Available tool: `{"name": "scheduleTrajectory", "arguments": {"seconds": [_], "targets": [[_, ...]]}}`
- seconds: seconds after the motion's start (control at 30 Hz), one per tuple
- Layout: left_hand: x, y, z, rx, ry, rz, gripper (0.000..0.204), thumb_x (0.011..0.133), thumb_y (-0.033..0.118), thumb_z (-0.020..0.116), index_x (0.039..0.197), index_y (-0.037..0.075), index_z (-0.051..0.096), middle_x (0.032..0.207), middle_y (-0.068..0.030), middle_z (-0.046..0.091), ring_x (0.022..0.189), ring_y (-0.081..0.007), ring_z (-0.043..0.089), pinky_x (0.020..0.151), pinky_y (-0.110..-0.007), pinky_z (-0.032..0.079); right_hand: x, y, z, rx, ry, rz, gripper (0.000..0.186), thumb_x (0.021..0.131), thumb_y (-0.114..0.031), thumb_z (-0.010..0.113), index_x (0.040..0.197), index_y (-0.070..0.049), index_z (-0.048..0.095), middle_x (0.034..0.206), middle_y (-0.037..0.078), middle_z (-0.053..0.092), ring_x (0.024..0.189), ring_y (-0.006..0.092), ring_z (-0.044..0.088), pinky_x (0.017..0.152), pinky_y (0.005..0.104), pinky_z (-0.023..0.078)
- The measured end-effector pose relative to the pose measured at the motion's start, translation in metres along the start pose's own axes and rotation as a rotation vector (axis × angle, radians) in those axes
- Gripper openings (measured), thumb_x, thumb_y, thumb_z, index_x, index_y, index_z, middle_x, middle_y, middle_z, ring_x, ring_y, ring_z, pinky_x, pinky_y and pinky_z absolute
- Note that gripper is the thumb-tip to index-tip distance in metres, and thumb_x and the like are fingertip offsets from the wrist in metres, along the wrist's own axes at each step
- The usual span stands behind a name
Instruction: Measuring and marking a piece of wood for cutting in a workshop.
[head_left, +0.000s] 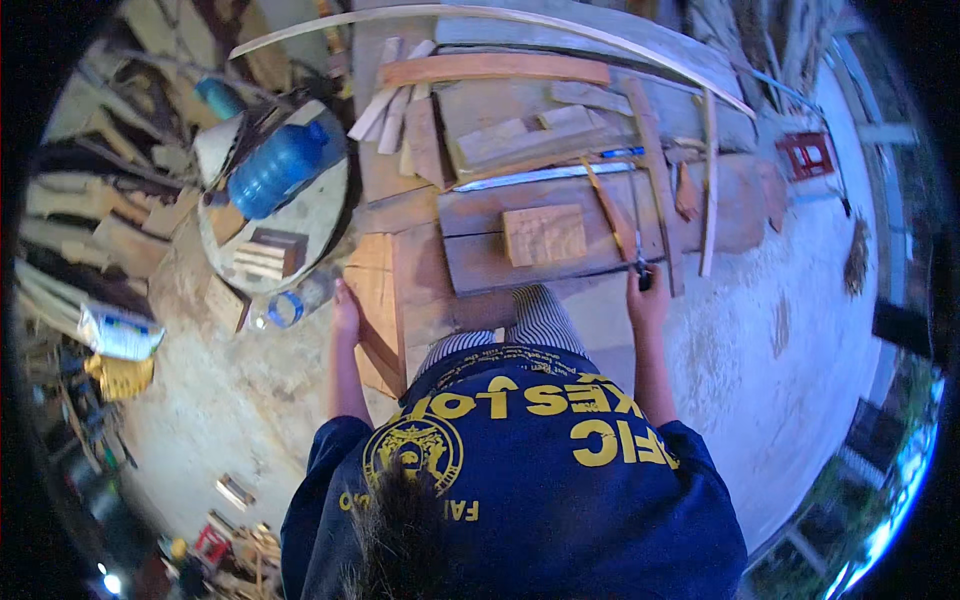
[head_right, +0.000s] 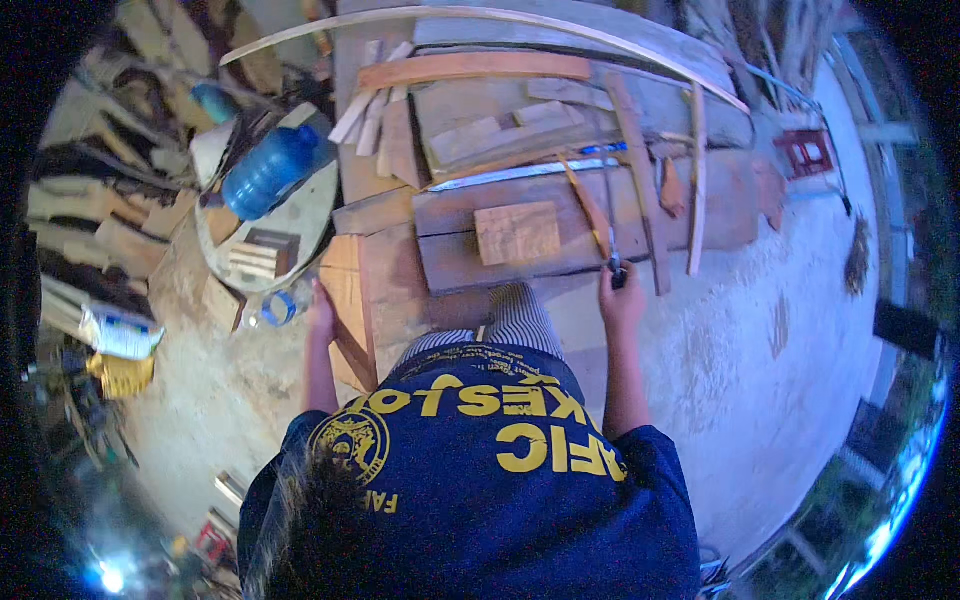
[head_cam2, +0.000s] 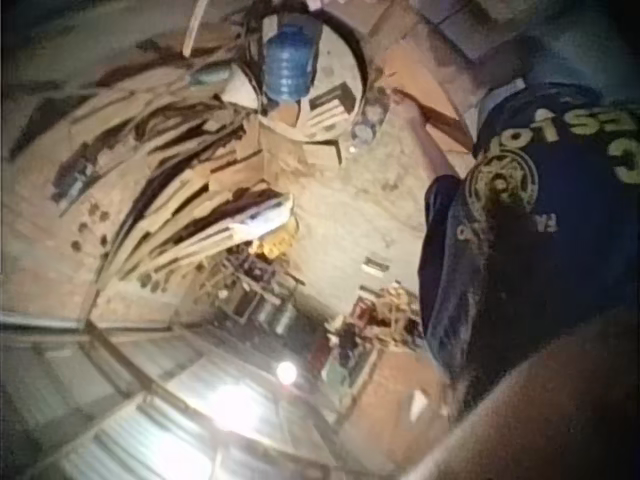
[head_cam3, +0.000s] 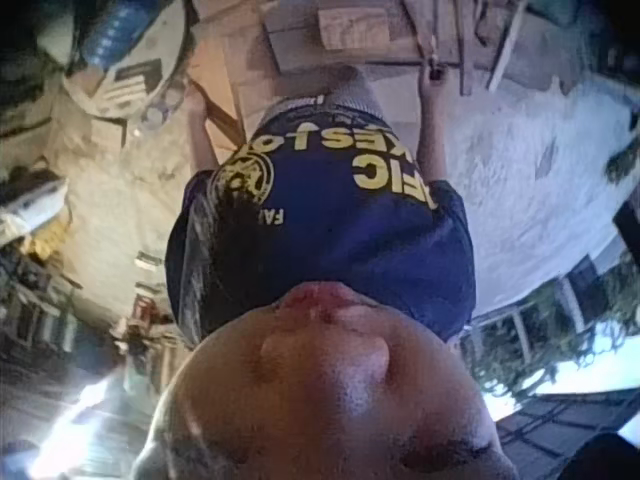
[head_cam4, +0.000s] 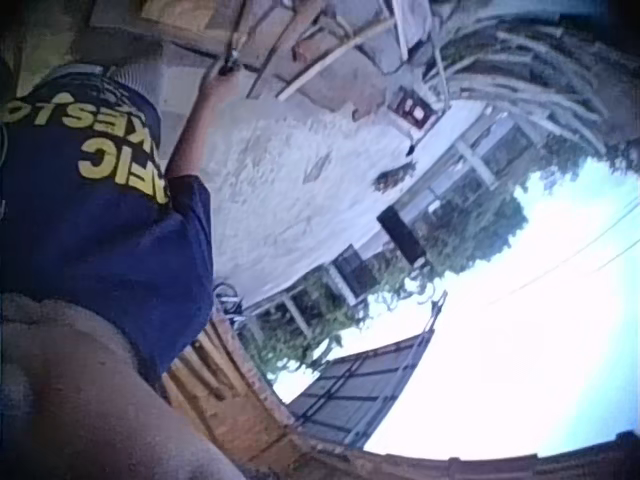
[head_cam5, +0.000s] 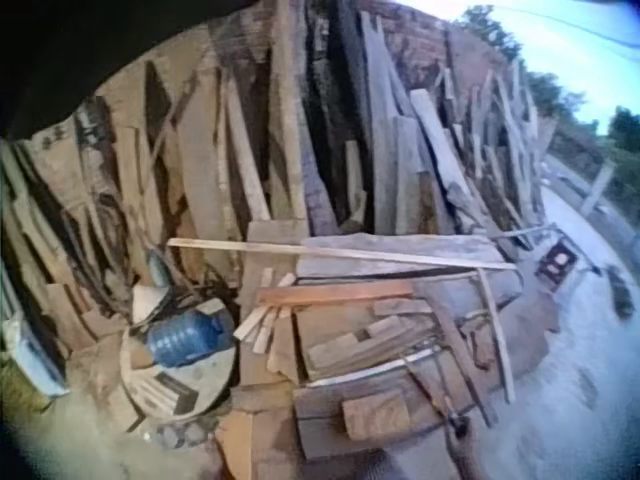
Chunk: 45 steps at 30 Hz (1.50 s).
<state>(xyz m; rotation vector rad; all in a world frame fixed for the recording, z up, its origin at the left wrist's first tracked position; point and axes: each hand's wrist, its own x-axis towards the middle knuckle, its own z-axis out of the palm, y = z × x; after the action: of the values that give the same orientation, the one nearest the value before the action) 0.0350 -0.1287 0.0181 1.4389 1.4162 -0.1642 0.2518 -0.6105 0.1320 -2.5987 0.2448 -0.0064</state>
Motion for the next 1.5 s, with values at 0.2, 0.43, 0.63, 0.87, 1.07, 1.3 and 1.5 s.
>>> {"name": "scheduleTrajectory", "arguments": {"seconds": [0.2, 0.43, 0.63, 0.87, 1.07, 1.3, 1.5], "targets": [[-0.037, -0.047, 0.005, -0.542, -0.833, -0.298, 0.058, 0.091, 0.058, 0.029, 0.101, 0.007, 0.056, 0.073, -0.0093, 0.059, 0.058, -0.0197, 0.057, 0.052, -0.033, 0.049, 0.067, 0.048, 0.043, -0.173, -0.073, -0.154, 0.04, 0.078, -0.034, 0.065, 0.108, -0.009, 0.055, 0.091, 0.017, 0.062, 0.085, 0.0367, 0.06, 0.072, 0.0449, 0.047], [-0.12, -0.116, 0.063, -0.319, -0.422, -0.362, 0.056, 0.092, 0.056, 0.03, 0.084, 0.008, 0.057, 0.063, -0.0087, 0.058, 0.049, -0.0204, 0.054, 0.045, -0.034, 0.045, 0.115, 0.103, 0.073, -0.14, -0.179, -0.165, 0.043, 0.073, -0.028, 0.071, 0.109, -0.008, 0.059, 0.087, 0.016, 0.063, 0.08, 0.0366, 0.061, 0.071, 0.045, 0.048], [-0.197, -0.211, 0.028, -0.584, -0.506, -0.434, 0.048, 0.09, 0.048, 0.043, 0.103, 0.003, 0.055, 0.08, -0.0153, 0.064, 0.062, -0.0276, 0.06, 0.054, -0.035, 0.047, 0.114, 0.09, 0.086, -0.107, 0.014, -0.405, 0.047, 0.069, -0.011, 0.061, 0.114, -0.001, 0.054, 0.11, 0.021, 0.053, 0.1, 0.0413, 0.051, 0.087, 0.045, 0.041], [-0.284, -0.113, 0.058, 0.158, -0.004, 0.3, 0.04, 0.087, 0.035, 0.054, 0.113, 0.005, 0.051, 0.084, -0.0187, 0.064, 0.071, -0.0297, 0.063, 0.06, -0.036, 0.048, 0.055, -0.019, 0.09, 0.051, -0.136, -0.818, 0.059, 0.075, -0.02, 0.061, 0.128, -0.002, 0.041, 0.135, 0.021, 0.036, 0.121, 0.0405, 0.037, 0.099, 0.0499, 0.031], [-0.3, -0.092, 0.062, 0.176, -0.031, 0.257, 0.037, 0.089, 0.031, 0.05, 0.117, 0.007, 0.052, 0.087, -0.0166, 0.064, 0.08, -0.0237, 0.062, 0.068, -0.037, 0.047, 0.032, -0.063, 0.098, -0.23, -0.366, -1.113, 0.06, 0.087, -0.035, 0.049, 0.136, -0.006, 0.034, 0.145, 0.018, 0.022, 0.134, 0.038, 0.018, 0.108, 0.0515, 0.012], [-0.318, -0.137, 0.067, 0.01, 0.051, 0.166, 0.036, 0.09, 0.033, 0.049, 0.115, 0.008, 0.052, 0.085, -0.0159, 0.064, 0.078, -0.0233, 0.062, 0.066, -0.036, 0.047, 0.029, -0.062, 0.112, -0.345, -0.431, -1.165, 0.063, 0.088, -0.039, 0.044, 0.141, -0.008, 0.027, 0.147, 0.017, 0.02, 0.135, 0.037, 0.015, 0.109, 0.0531, 0.006], [-0.264, -0.081, 0.069, -0.184, 0.284, 0.035, 0.035, 0.09, 0.034, 0.048, 0.113, 0.008, 0.053, 0.084, -0.0152, 0.063, 0.076, -0.0231, 0.061, 0.064, -0.036, 0.047, 0.025, -0.07, 0.106, -0.404, -0.523, -1.12, 0.064, 0.091, -0.037, 0.04, 0.142, -0.005, 0.018, 0.147, 0.022, 0.014, 0.135, 0.0427, 0.011, 0.109, 0.054, 0.006]]}}
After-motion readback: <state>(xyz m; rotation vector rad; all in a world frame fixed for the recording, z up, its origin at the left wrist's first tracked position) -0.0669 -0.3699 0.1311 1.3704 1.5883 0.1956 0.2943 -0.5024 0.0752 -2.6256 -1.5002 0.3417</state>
